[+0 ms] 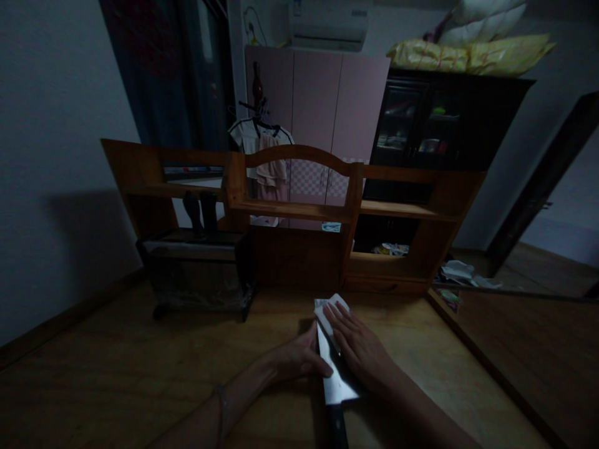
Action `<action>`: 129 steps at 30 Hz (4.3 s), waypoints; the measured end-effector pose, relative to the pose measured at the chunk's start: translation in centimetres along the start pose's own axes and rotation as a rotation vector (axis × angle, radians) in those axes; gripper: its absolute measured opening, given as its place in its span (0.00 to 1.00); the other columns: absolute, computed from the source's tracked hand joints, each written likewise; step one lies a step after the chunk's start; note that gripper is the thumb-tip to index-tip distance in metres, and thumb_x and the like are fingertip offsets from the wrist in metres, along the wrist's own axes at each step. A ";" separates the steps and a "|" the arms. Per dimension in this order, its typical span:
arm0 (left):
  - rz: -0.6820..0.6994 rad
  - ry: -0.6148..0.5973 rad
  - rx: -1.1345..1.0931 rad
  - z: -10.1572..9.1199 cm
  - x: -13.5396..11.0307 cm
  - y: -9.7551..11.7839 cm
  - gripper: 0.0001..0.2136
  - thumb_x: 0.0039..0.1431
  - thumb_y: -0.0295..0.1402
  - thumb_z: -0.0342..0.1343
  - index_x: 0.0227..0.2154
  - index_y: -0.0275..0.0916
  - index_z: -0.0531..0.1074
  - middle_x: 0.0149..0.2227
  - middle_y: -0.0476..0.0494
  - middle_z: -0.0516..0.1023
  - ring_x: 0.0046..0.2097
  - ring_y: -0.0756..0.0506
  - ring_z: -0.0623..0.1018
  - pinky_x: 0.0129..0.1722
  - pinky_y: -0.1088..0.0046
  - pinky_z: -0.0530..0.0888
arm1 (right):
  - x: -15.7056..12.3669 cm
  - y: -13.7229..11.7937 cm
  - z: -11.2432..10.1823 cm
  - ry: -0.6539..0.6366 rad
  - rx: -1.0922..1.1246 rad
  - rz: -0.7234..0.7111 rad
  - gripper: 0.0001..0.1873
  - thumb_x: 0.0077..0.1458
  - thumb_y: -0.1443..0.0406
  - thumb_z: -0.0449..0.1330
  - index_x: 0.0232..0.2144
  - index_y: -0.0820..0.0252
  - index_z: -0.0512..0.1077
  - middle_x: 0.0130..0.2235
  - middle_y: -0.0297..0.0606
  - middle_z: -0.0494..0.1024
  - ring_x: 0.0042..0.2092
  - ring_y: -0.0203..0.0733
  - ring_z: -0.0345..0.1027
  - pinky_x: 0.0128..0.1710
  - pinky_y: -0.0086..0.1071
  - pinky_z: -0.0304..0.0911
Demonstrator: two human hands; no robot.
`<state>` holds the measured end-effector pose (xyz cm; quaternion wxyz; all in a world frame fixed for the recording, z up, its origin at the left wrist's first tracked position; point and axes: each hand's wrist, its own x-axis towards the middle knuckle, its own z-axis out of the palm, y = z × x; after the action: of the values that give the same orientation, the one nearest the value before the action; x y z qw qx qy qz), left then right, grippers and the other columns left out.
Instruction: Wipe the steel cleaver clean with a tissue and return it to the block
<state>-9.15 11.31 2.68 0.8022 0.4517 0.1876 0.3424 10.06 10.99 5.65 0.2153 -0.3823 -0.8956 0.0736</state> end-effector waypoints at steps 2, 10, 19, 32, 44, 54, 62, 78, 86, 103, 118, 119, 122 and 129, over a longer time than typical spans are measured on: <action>0.011 -0.014 -0.019 0.0 0.0 0.0 0.58 0.33 0.12 0.65 0.65 0.56 0.44 0.56 0.40 0.69 0.54 0.37 0.73 0.44 0.68 0.73 | -0.6 1.0 0.4 0.020 0.050 0.024 0.27 0.69 0.59 0.41 0.67 0.53 0.47 0.69 0.35 0.48 0.70 0.46 0.37 0.68 0.49 0.45; 0.017 -0.035 -0.026 0.5 -0.2 0.5 0.56 0.33 0.11 0.65 0.64 0.55 0.49 0.55 0.40 0.70 0.53 0.36 0.74 0.45 0.66 0.73 | -1.1 2.8 -0.4 0.113 0.040 0.089 0.28 0.68 0.59 0.42 0.67 0.61 0.49 0.68 0.44 0.51 0.68 0.50 0.43 0.66 0.52 0.50; -0.048 0.066 0.026 -0.3 -0.1 -0.4 0.29 0.34 0.14 0.61 0.45 0.35 0.73 0.35 0.45 0.78 0.39 0.45 0.77 0.36 0.75 0.71 | -1.1 -2.5 -0.5 -0.079 0.015 -0.102 0.29 0.68 0.60 0.43 0.68 0.54 0.42 0.69 0.37 0.46 0.69 0.46 0.40 0.68 0.48 0.43; 0.013 -0.010 -0.030 0.5 -0.1 0.4 0.52 0.31 0.11 0.66 0.61 0.50 0.54 0.53 0.39 0.71 0.54 0.37 0.74 0.45 0.67 0.74 | -2.9 1.0 -0.5 -0.036 0.145 0.100 0.27 0.68 0.58 0.42 0.67 0.52 0.48 0.69 0.37 0.48 0.69 0.47 0.40 0.67 0.51 0.45; 0.002 -0.001 0.002 0.5 -0.2 0.5 0.52 0.31 0.12 0.66 0.61 0.50 0.55 0.50 0.42 0.73 0.47 0.40 0.77 0.41 0.69 0.74 | -2.9 1.1 -4.0 0.107 0.136 0.116 0.27 0.69 0.60 0.41 0.68 0.53 0.44 0.69 0.36 0.45 0.69 0.44 0.39 0.68 0.50 0.41; -0.056 0.100 0.076 -0.2 -0.1 -0.5 0.18 0.32 0.15 0.62 0.32 0.34 0.77 0.31 0.46 0.78 0.36 0.46 0.77 0.35 0.74 0.70 | -0.3 -2.8 -0.5 -0.091 0.067 -0.109 0.27 0.69 0.61 0.42 0.67 0.53 0.46 0.68 0.35 0.49 0.69 0.44 0.40 0.68 0.48 0.42; -0.050 0.007 0.044 0.1 0.1 0.2 0.31 0.32 0.16 0.67 0.46 0.37 0.74 0.39 0.43 0.78 0.42 0.43 0.78 0.39 0.72 0.71 | -1.4 -1.4 -1.1 -0.130 0.190 -0.027 0.26 0.69 0.58 0.42 0.67 0.47 0.47 0.69 0.31 0.48 0.70 0.46 0.37 0.68 0.53 0.38; -0.019 -0.009 0.000 0.1 -0.4 0.2 0.47 0.35 0.13 0.67 0.60 0.47 0.58 0.52 0.41 0.72 0.49 0.40 0.76 0.41 0.71 0.73 | -1.9 -1.1 -0.7 -0.080 0.336 0.060 0.27 0.68 0.56 0.41 0.67 0.51 0.49 0.69 0.34 0.45 0.70 0.46 0.35 0.68 0.51 0.40; 0.003 -0.037 0.004 0.5 -0.4 0.6 0.49 0.35 0.13 0.67 0.61 0.50 0.56 0.57 0.39 0.68 0.55 0.37 0.73 0.44 0.69 0.72 | -2.3 0.1 0.0 -0.037 0.238 0.092 0.27 0.69 0.57 0.41 0.66 0.57 0.51 0.68 0.40 0.50 0.69 0.47 0.38 0.68 0.51 0.43; -0.040 0.054 0.076 -0.3 -0.4 -0.3 0.24 0.38 0.15 0.63 0.43 0.35 0.75 0.40 0.46 0.79 0.44 0.45 0.77 0.44 0.73 0.71 | -1.8 -3.6 -0.6 -0.070 0.188 -0.065 0.27 0.68 0.60 0.43 0.67 0.54 0.49 0.69 0.34 0.48 0.70 0.44 0.38 0.68 0.46 0.44; -0.006 -0.006 0.038 0.0 -0.4 0.2 0.47 0.36 0.14 0.66 0.60 0.49 0.57 0.50 0.44 0.72 0.47 0.44 0.76 0.40 0.74 0.73 | -2.0 -1.1 -0.5 0.004 0.101 0.039 0.26 0.69 0.61 0.41 0.66 0.59 0.52 0.68 0.40 0.51 0.69 0.46 0.41 0.67 0.48 0.47; 0.002 -0.010 0.038 0.1 -0.5 0.3 0.47 0.36 0.14 0.66 0.60 0.49 0.57 0.51 0.43 0.71 0.47 0.44 0.76 0.40 0.74 0.73 | -2.1 -0.8 -0.6 0.022 0.089 0.050 0.26 0.69 0.61 0.41 0.66 0.59 0.52 0.68 0.41 0.52 0.69 0.46 0.42 0.67 0.49 0.48; 0.020 -0.023 0.042 0.4 -0.7 0.6 0.47 0.37 0.14 0.66 0.60 0.49 0.56 0.53 0.42 0.70 0.48 0.43 0.75 0.40 0.73 0.73 | -2.2 -0.2 -0.9 0.087 0.063 0.066 0.25 0.69 0.62 0.41 0.66 0.57 0.53 0.67 0.40 0.53 0.68 0.46 0.44 0.66 0.50 0.50; 0.102 -0.002 0.086 1.4 -1.3 0.9 0.47 0.38 0.17 0.66 0.62 0.48 0.54 0.55 0.42 0.69 0.54 0.40 0.71 0.48 0.66 0.70 | -2.4 0.6 -1.1 0.216 0.082 0.174 0.26 0.68 0.61 0.43 0.65 0.60 0.54 0.67 0.41 0.55 0.68 0.47 0.44 0.67 0.50 0.47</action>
<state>-9.54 9.87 4.19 0.7639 0.4951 0.1780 0.3738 12.43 9.67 5.64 0.3187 -0.4551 -0.8269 0.0869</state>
